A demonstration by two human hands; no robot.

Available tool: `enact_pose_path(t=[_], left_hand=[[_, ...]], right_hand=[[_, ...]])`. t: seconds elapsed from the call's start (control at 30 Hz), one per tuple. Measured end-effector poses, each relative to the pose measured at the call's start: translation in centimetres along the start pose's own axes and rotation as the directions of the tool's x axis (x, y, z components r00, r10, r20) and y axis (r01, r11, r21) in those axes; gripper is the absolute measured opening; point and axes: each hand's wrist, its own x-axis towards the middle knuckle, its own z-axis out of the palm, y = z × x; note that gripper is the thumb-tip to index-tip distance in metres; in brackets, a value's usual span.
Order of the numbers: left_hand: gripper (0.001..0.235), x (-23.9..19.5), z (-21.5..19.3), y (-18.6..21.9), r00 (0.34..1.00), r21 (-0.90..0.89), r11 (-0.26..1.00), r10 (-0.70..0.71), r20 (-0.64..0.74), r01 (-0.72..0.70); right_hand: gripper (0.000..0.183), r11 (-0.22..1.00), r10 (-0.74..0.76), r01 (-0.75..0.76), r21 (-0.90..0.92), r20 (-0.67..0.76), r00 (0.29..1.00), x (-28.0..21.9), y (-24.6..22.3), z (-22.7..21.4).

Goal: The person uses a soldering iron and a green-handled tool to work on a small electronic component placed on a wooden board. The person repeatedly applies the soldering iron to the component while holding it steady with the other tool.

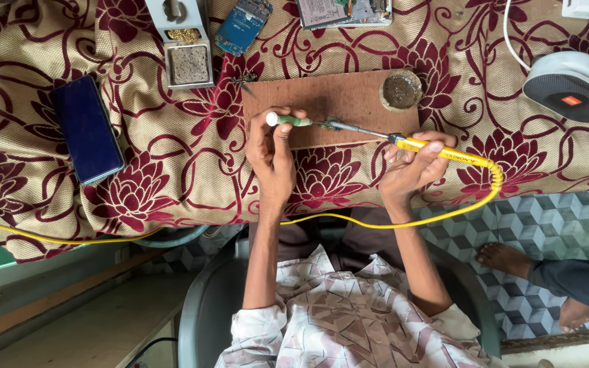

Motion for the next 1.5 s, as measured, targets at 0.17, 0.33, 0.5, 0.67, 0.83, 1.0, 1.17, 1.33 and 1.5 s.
enact_pose_path(t=[0.17,0.33,0.5,0.67,0.83,1.0,1.17,1.33,1.5], left_hand=[[0.014,0.3,-0.1,-0.5,1.0,0.005,1.0,0.021,0.014,-0.021],[0.014,0.1,-0.1,-0.6,1.0,-0.011,1.0,0.018,0.014,-0.018],[0.014,0.1,0.0,-0.5,1.0,-0.037,0.999,0.02,0.013,-0.019],[0.014,0.1,-0.1,-0.4,1.0,-0.015,1.0,0.022,0.012,-0.022],[0.014,0.1,0.0,-0.3,1.0,-0.047,0.999,0.024,0.018,-0.023],[0.014,0.0,0.0,-0.3,1.0,-0.033,0.999,0.009,0.008,-0.009],[0.014,0.1,-0.1,-0.4,1.0,-0.001,1.0,0.013,0.006,-0.013],[0.013,0.0,-0.1,-0.1,1.0,0.016,1.0,0.023,-0.003,-0.023],[0.011,0.2,0.0,0.3,1.0,-0.036,0.999,-0.005,-0.002,0.005]], right_hand=[[0.039,0.998,-0.061,0.062,-0.027,0.035,0.997,0.4,0.3,0.0],[0.04,1.0,-0.025,0.025,0.019,0.012,1.0,0.1,0.3,-0.3],[0.04,0.999,-0.041,0.04,0.013,0.031,0.999,0.3,0.3,-0.4],[0.035,0.999,-0.008,0.007,0.033,0.02,1.0,0.4,0.4,-0.5],[0.035,0.994,-0.067,0.067,-0.089,0.003,0.998,0.1,0.2,-0.6],[0.033,0.97,-0.088,0.109,-0.217,0.105,0.991,0.7,-1.0,-0.5],[0.029,0.934,-0.155,0.232,-0.271,0.28,0.948,1.6,-2.6,0.0],[0.029,0.916,-0.198,0.289,-0.279,0.312,0.929,1.2,-3.5,0.7],[0.036,0.977,-0.203,0.209,0.05,-0.104,0.974,1.9,-2.8,0.3]])
